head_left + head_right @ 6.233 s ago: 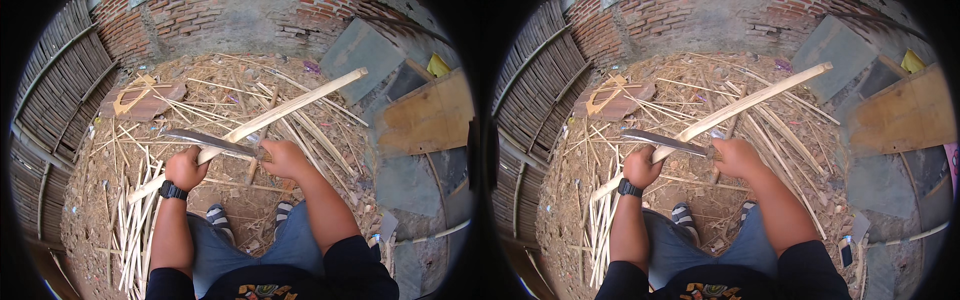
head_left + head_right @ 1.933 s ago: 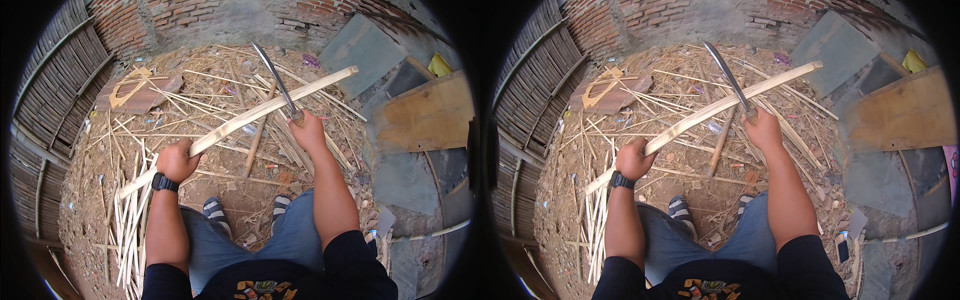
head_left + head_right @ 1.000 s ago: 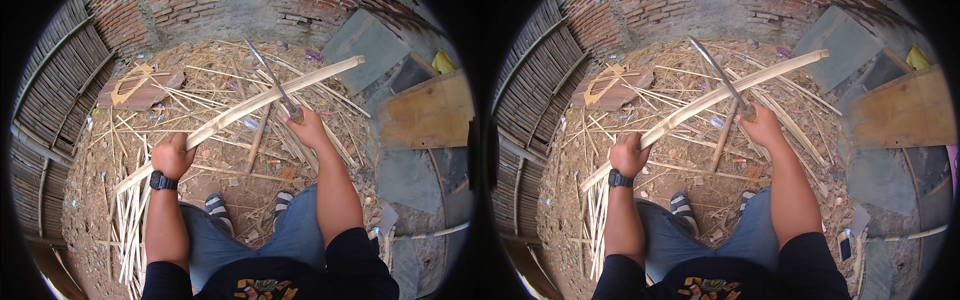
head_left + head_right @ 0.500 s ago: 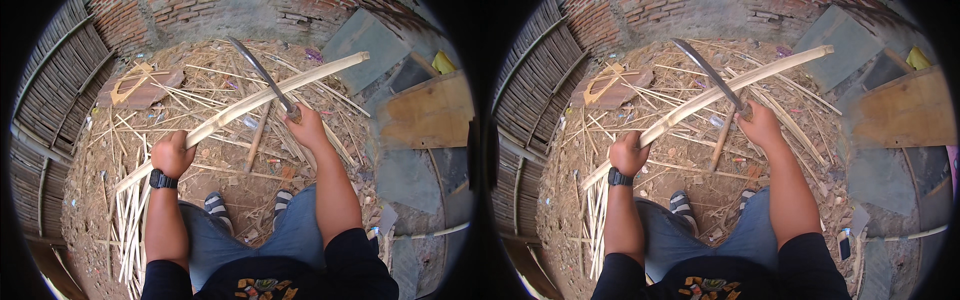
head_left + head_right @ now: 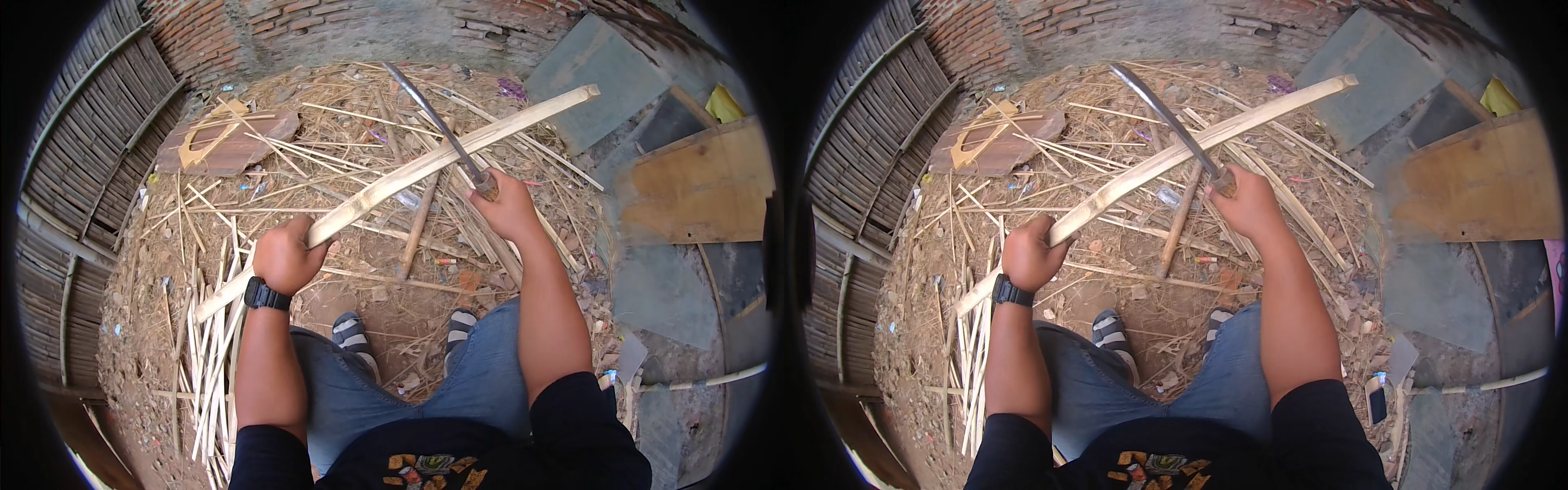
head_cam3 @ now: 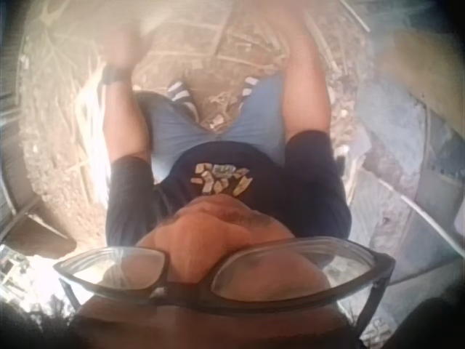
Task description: The person sits on the ground and uses a machete to split long bamboo poles into thin strips. They hold the bamboo with one hand and strike it with the machete to separate the layers, then set the finished strips aside.
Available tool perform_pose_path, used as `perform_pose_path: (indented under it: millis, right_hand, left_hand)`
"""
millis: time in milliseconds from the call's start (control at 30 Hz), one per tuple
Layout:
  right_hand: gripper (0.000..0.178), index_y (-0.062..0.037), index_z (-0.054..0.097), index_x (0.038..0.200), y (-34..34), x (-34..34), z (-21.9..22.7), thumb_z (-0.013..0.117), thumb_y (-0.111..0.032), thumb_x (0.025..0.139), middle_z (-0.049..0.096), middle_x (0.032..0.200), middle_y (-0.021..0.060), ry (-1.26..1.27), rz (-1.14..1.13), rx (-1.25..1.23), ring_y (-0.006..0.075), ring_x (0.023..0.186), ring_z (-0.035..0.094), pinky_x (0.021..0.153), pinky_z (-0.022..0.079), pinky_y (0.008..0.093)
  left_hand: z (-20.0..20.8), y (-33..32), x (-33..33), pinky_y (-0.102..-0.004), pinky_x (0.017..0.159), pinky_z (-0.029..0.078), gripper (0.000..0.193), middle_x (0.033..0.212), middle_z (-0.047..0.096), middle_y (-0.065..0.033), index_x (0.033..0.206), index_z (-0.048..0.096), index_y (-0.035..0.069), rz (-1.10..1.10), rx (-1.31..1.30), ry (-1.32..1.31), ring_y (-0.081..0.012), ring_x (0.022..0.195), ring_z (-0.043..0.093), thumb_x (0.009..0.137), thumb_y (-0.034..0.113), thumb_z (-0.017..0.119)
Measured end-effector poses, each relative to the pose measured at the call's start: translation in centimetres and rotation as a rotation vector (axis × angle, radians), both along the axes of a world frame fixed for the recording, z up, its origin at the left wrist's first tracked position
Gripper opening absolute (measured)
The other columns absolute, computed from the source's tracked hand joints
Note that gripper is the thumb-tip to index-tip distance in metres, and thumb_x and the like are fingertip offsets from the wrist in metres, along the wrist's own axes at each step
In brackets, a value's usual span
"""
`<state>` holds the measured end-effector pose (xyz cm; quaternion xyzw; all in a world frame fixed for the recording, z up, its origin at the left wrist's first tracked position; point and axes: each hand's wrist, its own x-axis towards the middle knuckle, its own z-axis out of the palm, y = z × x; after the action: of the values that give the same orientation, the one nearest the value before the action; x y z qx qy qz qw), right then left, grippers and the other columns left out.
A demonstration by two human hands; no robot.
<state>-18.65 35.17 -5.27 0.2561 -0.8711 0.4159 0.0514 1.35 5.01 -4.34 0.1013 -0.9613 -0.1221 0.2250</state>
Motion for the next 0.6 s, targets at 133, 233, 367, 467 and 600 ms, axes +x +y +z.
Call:
perform_pose_path:
  millis: [133, 233, 367, 467, 600]
  right_hand:
    - [0.039, 0.0008, 0.067, 0.111, -1.6, 1.5, 0.1, 0.077, -0.028, 0.087, 0.072, 0.091, 0.0182, -0.102, 0.027, 0.107, 0.0291, 0.086, 0.069, 0.08, 0.052, 0.0397]
    - [0.04, -0.0022, 0.067, 0.111, -2.2, 3.9, 0.6, 0.079, -0.027, 0.083, 0.071, 0.09, 0.0209, 0.064, 0.239, 0.269, 0.0346, 0.083, 0.069, 0.078, 0.052, 0.0414]
    - [0.039, -0.0034, 0.069, 0.11, -1.7, 3.3, 0.9, 0.081, -0.026, 0.081, 0.071, 0.093, 0.022, 0.05, 0.286, 0.314, 0.0367, 0.082, 0.068, 0.078, 0.052, 0.0417]
    - [0.039, -0.0033, 0.07, 0.111, 0.0, 0.8, 1.0, 0.08, -0.028, 0.082, 0.072, 0.09, 0.0208, -0.059, 0.087, 0.174, 0.0326, 0.084, 0.069, 0.079, 0.052, 0.0407]
    - [0.041, -0.0025, 0.07, 0.113, -0.7, 0.3, -0.9, 0.079, -0.029, 0.083, 0.071, 0.087, 0.023, -0.051, -0.008, 0.101, 0.0331, 0.085, 0.069, 0.08, 0.052, 0.0408]
  left_hand:
    - [-0.6, -0.6, -0.1, -0.0477, 0.061, 0.054, 0.029, 0.073, 0.068, -0.014, 0.081, 0.065, 0.008, 0.015, 0.035, -0.015, -0.0372, 0.068, 0.068, 0.08, 0.034, 0.08]
    - [-0.7, -0.2, -0.3, -0.0476, 0.061, 0.054, 0.03, 0.073, 0.068, -0.0145, 0.081, 0.066, 0.008, -0.009, 0.01, 0.013, -0.0371, 0.068, 0.067, 0.08, 0.034, 0.08]
    - [-0.9, -0.4, 0.0, -0.046, 0.06, 0.052, 0.031, 0.07, 0.066, -0.015, 0.079, 0.065, 0.006, -0.07, 0.009, 0.032, -0.0373, 0.066, 0.067, 0.079, 0.032, 0.083]
    - [-0.5, -0.8, -0.2, -0.0458, 0.06, 0.052, 0.033, 0.069, 0.066, -0.0151, 0.078, 0.065, 0.006, -0.059, -0.001, -0.022, -0.037, 0.066, 0.066, 0.079, 0.034, 0.083]
    - [-0.7, -0.9, -0.6, -0.0462, 0.061, 0.053, 0.037, 0.068, 0.066, -0.0156, 0.078, 0.066, 0.007, -0.03, 0.069, -0.067, -0.037, 0.067, 0.067, 0.08, 0.039, 0.082]
